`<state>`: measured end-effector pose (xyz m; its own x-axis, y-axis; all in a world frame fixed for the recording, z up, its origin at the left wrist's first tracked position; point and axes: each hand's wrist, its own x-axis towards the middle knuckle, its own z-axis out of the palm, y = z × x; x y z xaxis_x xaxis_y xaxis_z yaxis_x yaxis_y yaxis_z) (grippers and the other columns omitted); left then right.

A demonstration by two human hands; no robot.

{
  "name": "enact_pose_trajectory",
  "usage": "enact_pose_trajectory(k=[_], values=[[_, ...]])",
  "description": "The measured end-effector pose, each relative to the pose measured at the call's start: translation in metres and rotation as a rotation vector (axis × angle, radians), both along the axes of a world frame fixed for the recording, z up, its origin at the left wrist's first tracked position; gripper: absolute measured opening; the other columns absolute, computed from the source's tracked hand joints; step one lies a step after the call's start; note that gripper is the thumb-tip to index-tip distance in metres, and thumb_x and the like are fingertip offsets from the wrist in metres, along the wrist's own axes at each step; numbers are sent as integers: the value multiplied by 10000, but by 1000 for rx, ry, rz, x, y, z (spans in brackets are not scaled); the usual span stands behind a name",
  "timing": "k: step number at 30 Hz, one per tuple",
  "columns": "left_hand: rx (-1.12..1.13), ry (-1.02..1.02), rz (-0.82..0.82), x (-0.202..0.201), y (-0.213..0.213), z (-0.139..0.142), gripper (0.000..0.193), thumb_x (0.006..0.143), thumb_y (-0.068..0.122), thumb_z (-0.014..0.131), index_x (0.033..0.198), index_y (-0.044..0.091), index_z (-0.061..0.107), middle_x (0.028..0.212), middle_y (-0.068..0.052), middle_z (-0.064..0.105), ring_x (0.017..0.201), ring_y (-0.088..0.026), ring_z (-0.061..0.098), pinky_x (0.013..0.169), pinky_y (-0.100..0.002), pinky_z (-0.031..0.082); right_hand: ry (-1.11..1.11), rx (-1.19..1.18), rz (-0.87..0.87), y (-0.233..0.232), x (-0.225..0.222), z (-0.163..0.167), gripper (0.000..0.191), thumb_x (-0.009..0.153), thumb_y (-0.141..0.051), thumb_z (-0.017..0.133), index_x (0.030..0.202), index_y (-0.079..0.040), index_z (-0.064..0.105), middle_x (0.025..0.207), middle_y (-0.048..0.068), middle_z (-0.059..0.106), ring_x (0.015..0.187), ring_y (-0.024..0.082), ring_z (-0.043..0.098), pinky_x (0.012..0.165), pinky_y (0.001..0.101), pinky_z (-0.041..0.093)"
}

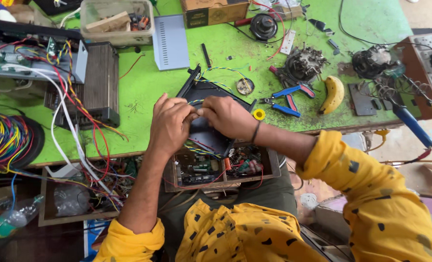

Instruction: The person sits on the floor and uses a soldering iron to attach multiple colored wires to a black perforated metal plate. They repeatedly strip wire ends with pliers, apply solder, and secure the connections to the plate.

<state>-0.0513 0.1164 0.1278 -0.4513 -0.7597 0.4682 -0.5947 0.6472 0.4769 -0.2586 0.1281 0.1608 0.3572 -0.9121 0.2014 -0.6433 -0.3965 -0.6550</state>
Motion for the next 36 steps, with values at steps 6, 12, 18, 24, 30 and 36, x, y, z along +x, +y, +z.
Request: enact_pose_trajectory(k=[6,12,18,24,30,36], values=[[144,7,-39,6,0,-4,49,986,74,609,975,104,645,858,-31,706,960,-282,665,1155,-600,327,535,-718,299,21,-9,9,226,875,-150,656,1067,-33,634,829,77,643,768,236,684,656,383,532],[92,51,-107,9,5,-15,112,887,58,644,991,97,648,899,-37,725,953,-270,680,1159,-635,270,186,-16,50,-1,8,-12,170,967,-239,622,918,-79,651,752,72,631,689,264,642,604,405,502],[185,29,-43,21,2,-6,23,918,117,688,924,98,700,867,-62,723,960,-264,685,1202,-556,310,103,-50,122,1,10,8,408,963,-385,670,1074,6,639,866,91,630,779,277,628,650,395,490],[72,-61,-14,30,8,-12,84,881,106,672,905,120,751,826,-56,737,963,-237,689,1189,-605,262,794,-790,330,16,17,22,281,876,-201,686,1122,-64,694,931,14,605,918,188,585,791,339,459],[-249,-283,150,36,15,-30,142,911,154,642,795,132,720,803,-47,743,1072,-252,671,1204,-544,324,561,-368,215,25,25,1,142,980,-210,646,972,-76,691,797,65,620,727,267,613,664,376,449],[-227,-175,145,34,17,-31,161,835,250,695,816,90,706,788,-66,723,978,-262,650,1127,-577,343,-300,956,-43,-1,12,-29,356,1050,-314,604,850,-24,654,608,-6,516,497,108,476,444,287,338]])
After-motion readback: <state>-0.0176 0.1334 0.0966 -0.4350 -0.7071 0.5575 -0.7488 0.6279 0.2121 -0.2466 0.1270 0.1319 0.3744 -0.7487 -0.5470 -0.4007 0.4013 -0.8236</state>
